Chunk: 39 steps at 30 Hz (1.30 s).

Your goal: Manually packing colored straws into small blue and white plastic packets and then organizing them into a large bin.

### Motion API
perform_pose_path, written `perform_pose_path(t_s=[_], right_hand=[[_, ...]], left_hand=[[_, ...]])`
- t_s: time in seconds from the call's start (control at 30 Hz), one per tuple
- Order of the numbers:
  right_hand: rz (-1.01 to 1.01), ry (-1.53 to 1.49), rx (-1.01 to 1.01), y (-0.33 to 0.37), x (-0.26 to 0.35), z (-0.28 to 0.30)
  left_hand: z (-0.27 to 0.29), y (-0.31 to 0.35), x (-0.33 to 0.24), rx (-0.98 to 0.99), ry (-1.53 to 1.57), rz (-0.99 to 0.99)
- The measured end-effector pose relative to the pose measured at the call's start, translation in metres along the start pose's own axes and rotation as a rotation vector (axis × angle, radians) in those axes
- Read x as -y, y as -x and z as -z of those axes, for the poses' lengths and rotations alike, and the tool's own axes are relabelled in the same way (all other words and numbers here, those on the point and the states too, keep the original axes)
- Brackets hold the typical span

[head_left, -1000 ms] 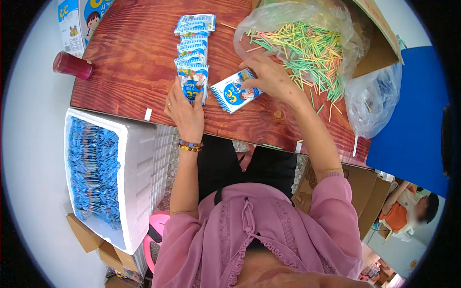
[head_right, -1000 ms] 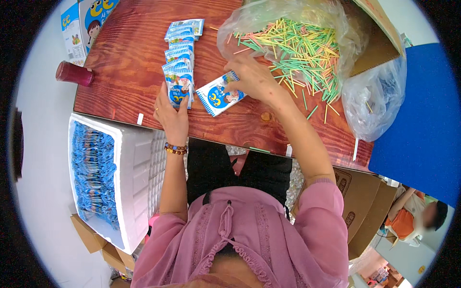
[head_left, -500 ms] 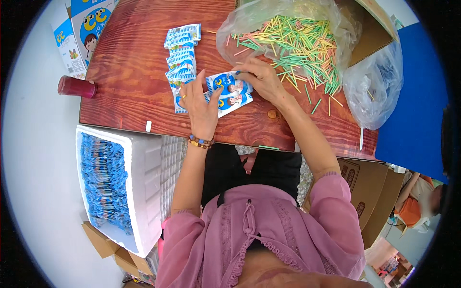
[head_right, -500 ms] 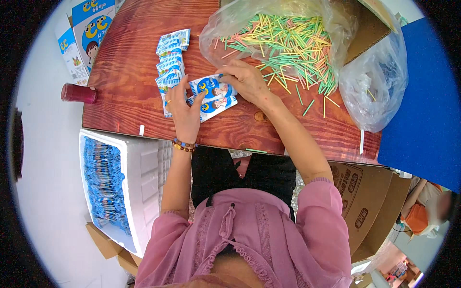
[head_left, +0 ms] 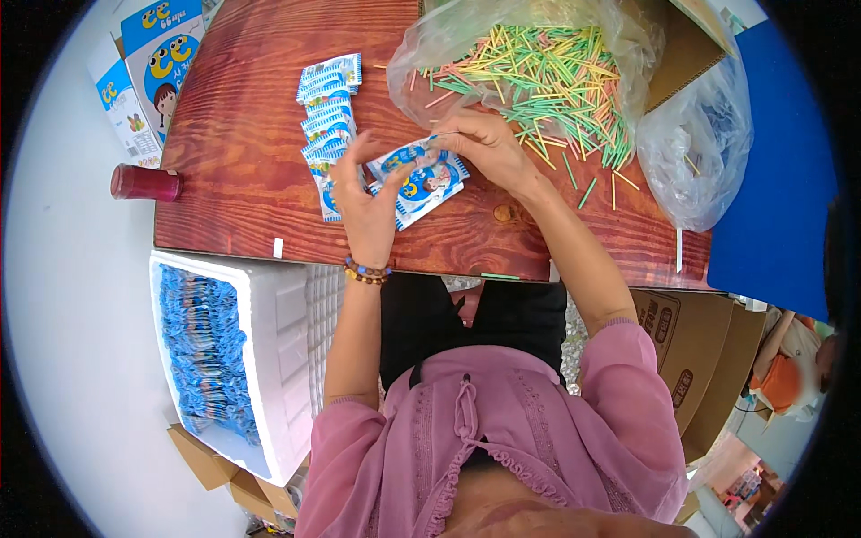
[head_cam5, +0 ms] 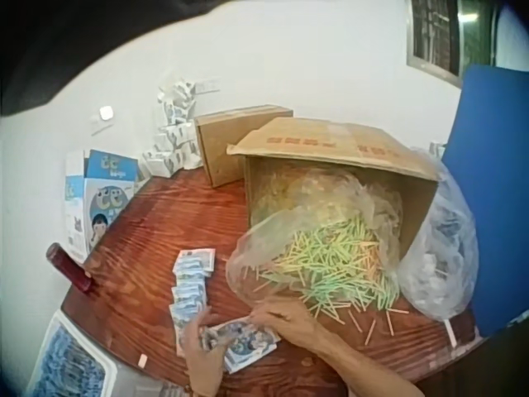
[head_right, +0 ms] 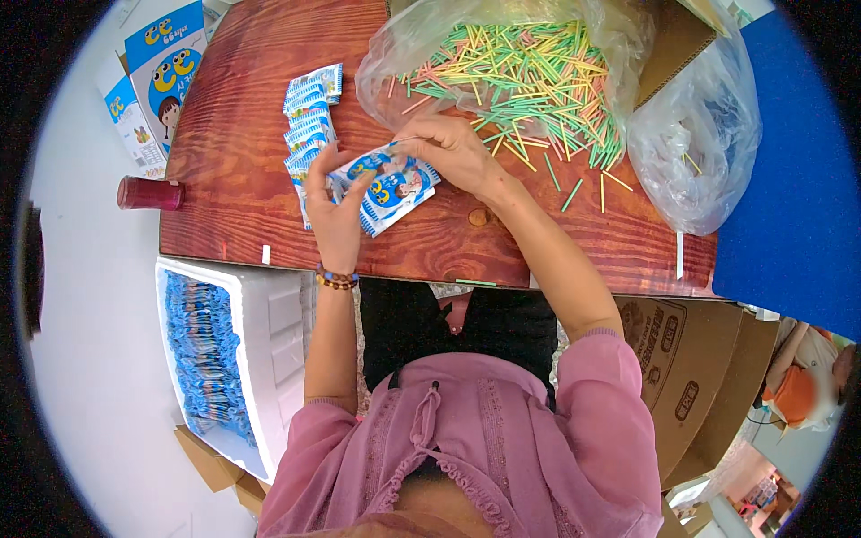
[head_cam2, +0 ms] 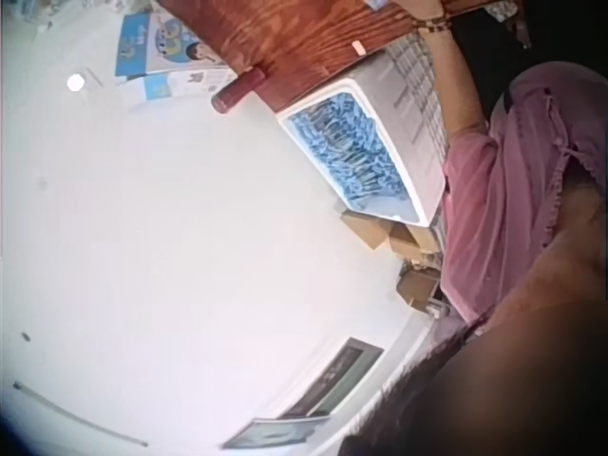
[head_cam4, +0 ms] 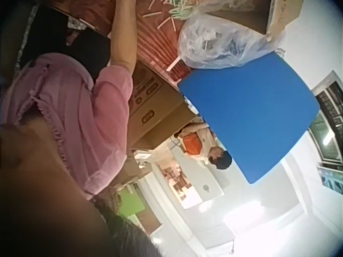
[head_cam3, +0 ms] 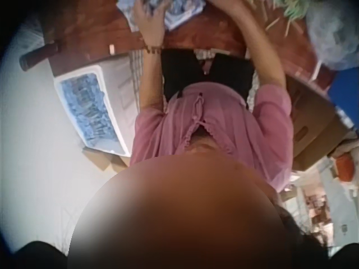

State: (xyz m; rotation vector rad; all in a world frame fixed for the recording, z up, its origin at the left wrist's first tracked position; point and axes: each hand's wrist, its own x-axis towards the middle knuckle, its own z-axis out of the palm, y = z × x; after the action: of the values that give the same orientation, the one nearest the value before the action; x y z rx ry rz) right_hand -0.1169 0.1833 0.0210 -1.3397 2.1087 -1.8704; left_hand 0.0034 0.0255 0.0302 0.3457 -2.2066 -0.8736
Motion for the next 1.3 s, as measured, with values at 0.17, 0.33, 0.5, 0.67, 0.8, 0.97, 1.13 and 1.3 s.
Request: perform_pose_path(t_s=[0.17, 0.33, 0.5, 0.67, 0.8, 0.97, 1.13, 1.3], right_hand=[[-0.372, -0.382, -0.040, 0.013, 0.026, -0.001], [-0.396, -0.356, -0.108, 0.030, 0.031, 0.004], [-0.458, -0.321, -0.134, 0.047, 0.029, 0.012], [-0.451, -0.322, -0.165, 0.049, 0.037, 0.014], [-0.442, -0.379, -0.174, 0.050, 0.037, 0.013], [-0.471, -0.449, -0.190, 0.053, 0.039, 0.012], [-0.340, -0.679, -0.159, 0.059, 0.033, 0.041], [-0.087, -0.111, 0.004, 0.052, 0.057, 0.047]], left_hand=[[-0.011, 0.006, 0.003, 0.240, 0.865, 0.424], [-0.017, 0.020, -0.020, 0.155, 1.021, 0.571], [-0.027, 0.031, -0.029, 0.117, 1.052, 0.603], [-0.029, 0.033, -0.038, 0.109, 1.138, 0.619], [-0.029, 0.032, -0.043, 0.136, 1.116, 0.617], [-0.033, 0.039, -0.033, 0.107, 1.136, 0.645], [-0.028, 0.036, -0.036, 0.087, 1.281, 0.789], [-0.029, 0.036, -0.041, 0.126, 1.312, 0.864]])
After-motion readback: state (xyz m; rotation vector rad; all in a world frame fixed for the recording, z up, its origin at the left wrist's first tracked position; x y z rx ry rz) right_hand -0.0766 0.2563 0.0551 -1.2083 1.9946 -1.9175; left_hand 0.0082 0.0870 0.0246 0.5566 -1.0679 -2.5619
